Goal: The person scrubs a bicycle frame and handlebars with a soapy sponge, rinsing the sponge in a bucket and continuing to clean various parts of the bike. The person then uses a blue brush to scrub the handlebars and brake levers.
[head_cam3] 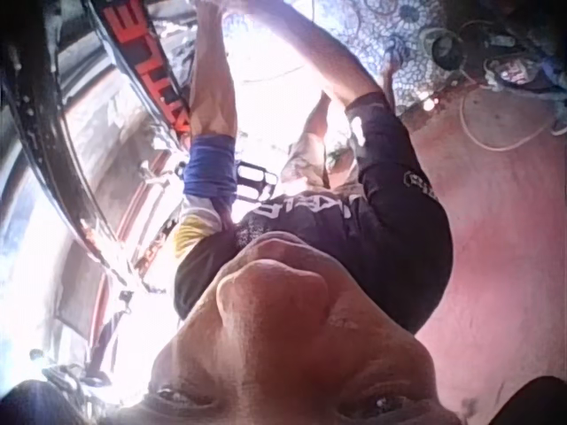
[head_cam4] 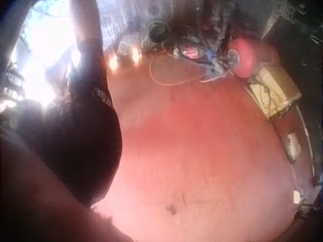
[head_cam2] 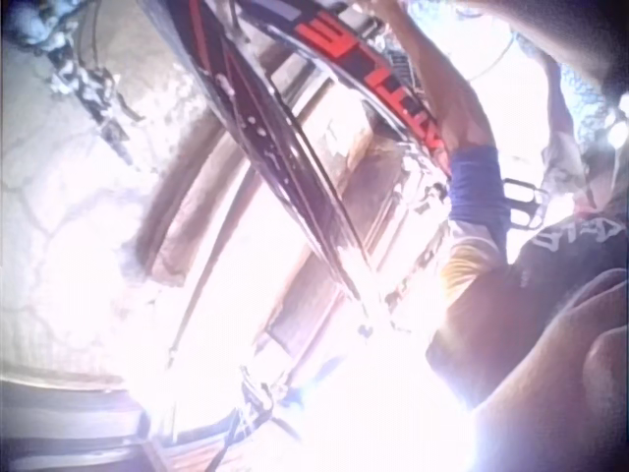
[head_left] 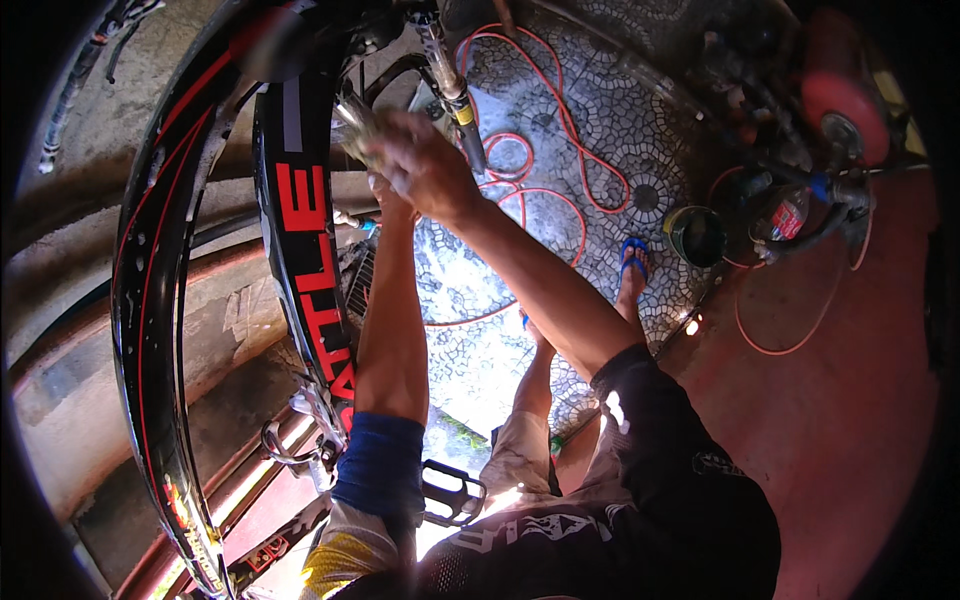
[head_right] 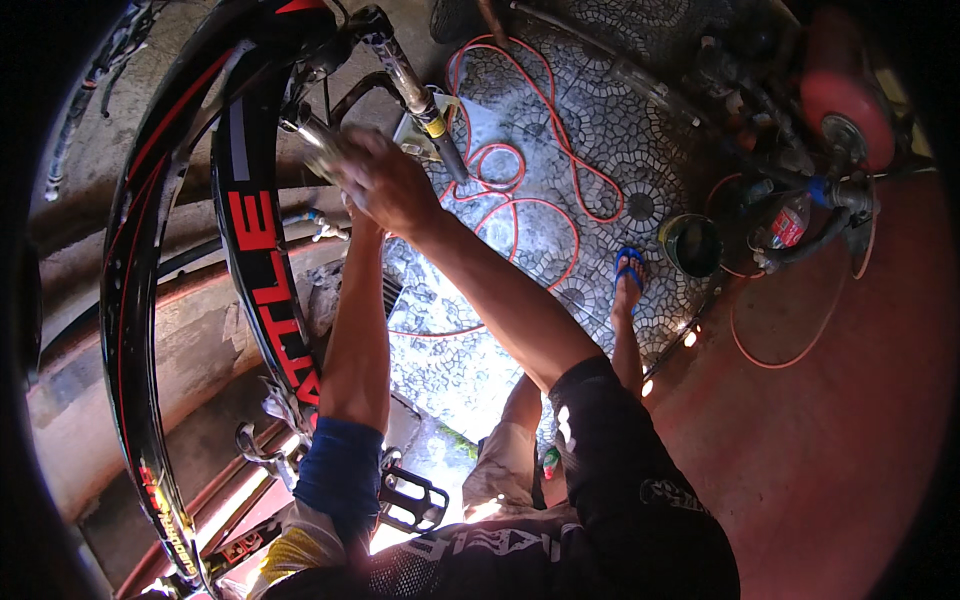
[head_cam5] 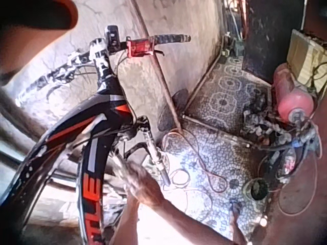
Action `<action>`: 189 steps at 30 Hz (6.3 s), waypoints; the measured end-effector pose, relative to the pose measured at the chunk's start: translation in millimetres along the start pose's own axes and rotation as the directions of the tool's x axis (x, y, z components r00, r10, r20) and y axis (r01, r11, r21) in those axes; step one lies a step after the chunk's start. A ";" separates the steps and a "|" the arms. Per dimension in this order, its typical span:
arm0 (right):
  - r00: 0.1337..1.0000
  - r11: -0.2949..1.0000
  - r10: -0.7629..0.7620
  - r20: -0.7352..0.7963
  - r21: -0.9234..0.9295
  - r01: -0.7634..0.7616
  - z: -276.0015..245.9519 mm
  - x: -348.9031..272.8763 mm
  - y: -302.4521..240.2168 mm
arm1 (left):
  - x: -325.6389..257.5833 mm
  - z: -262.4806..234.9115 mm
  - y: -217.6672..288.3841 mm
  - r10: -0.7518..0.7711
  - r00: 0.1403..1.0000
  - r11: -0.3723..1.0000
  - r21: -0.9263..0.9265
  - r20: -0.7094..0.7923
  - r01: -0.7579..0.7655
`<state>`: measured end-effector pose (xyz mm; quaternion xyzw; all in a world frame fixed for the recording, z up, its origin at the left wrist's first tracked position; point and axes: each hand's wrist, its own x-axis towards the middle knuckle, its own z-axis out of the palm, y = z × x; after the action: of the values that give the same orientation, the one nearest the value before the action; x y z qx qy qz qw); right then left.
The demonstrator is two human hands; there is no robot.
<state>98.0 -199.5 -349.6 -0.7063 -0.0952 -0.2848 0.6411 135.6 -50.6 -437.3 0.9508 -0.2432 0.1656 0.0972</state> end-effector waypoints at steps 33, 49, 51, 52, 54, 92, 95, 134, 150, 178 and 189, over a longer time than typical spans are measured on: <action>0.885 0.880 0.463 -0.038 -0.102 -0.465 42.2 -103.4 42.4 | 21.7 -51.8 39.7 -0.588 0.645 0.486 -0.424 0.488 0.764; 0.488 0.399 0.872 0.045 0.510 -0.762 12.4 -153.0 97.1 | 13.7 -33.6 8.4 -0.606 0.584 0.466 -0.354 0.540 0.811; 0.527 0.534 0.833 -0.167 0.486 -0.691 -4.5 -129.3 90.3 | 14.8 -31.7 17.2 -0.671 0.493 0.393 -0.298 0.555 0.870; 0.677 0.713 0.701 -0.223 0.258 -0.652 -1.8 -119.1 77.3 | -2.1 -23.7 -8.7 -0.634 0.568 0.477 -0.312 0.525 0.821; 0.854 0.853 0.501 -0.144 -0.087 -0.515 3.8 -112.0 67.0 | -4.7 -17.9 -10.4 -0.593 0.658 0.585 -0.313 0.464 0.748; 0.694 0.694 0.698 0.177 0.069 -0.716 21.1 -117.4 49.0 | 39.2 -60.8 -10.6 -0.518 0.636 0.595 -0.293 0.572 0.749; 0.738 0.733 0.661 0.135 0.098 -0.673 23.2 -116.7 58.0 | 40.9 -58.3 -11.1 -0.502 0.639 0.622 -0.271 0.582 0.735; 0.462 0.551 0.811 0.358 -0.201 -0.810 -16.8 -86.6 82.5 | -8.5 -76.4 12.8 -0.319 0.723 -0.008 -0.765 0.613 0.645; 0.714 0.702 0.699 -0.047 -0.144 -0.697 17.9 -111.7 60.6 | 11.8 -47.9 30.3 -0.472 0.779 0.336 -0.733 0.412 0.592; 0.514 0.553 0.833 0.205 -0.340 -0.760 -85.2 -109.4 89.5 | 14.1 -46.0 -15.7 -0.095 0.836 -0.168 -0.837 0.540 0.521; 0.672 0.687 0.711 -0.208 0.000 -0.727 -32.8 -138.4 64.4 | 44.2 -23.6 1.2 0.157 0.953 0.855 -0.447 -0.260 -0.263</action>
<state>7.5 -209.3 -476.5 -0.6817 0.2641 -0.0796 0.6777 165.2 -64.3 -399.3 0.8415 -0.3674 0.2117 0.3348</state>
